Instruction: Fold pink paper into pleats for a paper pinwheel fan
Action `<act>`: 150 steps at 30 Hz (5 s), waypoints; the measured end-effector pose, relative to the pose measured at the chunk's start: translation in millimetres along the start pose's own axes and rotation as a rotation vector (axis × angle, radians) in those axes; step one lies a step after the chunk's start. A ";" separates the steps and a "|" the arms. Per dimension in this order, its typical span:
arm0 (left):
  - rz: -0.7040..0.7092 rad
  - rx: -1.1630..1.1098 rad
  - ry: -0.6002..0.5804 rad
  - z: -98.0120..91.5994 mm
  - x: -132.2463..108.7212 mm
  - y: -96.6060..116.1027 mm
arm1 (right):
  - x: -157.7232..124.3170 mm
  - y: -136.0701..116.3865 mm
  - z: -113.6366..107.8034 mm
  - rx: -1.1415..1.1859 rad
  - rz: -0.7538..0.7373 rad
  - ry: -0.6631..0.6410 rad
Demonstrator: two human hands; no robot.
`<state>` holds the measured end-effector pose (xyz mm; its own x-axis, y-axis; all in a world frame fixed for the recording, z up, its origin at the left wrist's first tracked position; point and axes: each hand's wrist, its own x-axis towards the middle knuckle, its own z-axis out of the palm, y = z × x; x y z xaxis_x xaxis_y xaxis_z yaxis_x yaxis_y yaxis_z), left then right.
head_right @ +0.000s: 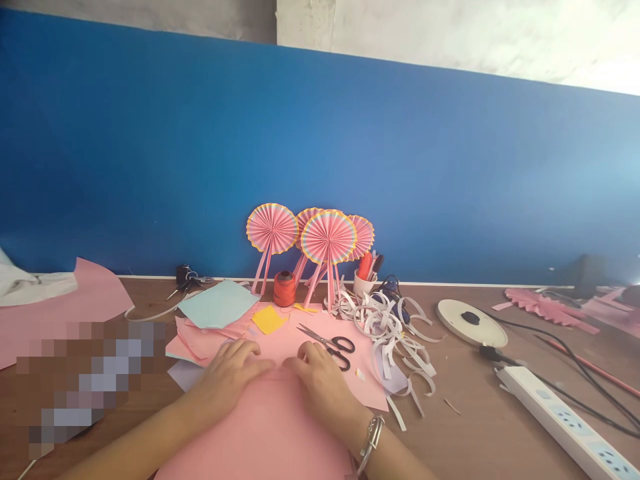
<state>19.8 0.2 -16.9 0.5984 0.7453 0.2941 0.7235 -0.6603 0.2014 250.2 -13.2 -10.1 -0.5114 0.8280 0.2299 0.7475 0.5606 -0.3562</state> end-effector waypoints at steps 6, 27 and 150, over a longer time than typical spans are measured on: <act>0.184 0.106 0.035 0.0 -0.5 -4.5 | 1.4 -0.9 -2.3 -0.098 -0.125 -0.050; -0.211 -0.613 0.216 -13.0 -4.0 -0.2 | -2.1 0.9 -13.9 0.389 -0.066 0.352; -0.470 -0.807 0.445 -16.5 3.4 22.6 | -8.3 -23.4 -7.2 -0.017 -0.366 0.265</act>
<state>32.4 -13.7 4.1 0.0149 0.9506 0.3101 0.3070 -0.2995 0.9033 240.0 -33.1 2.8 -0.6191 0.5478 0.5627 0.5452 0.8155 -0.1940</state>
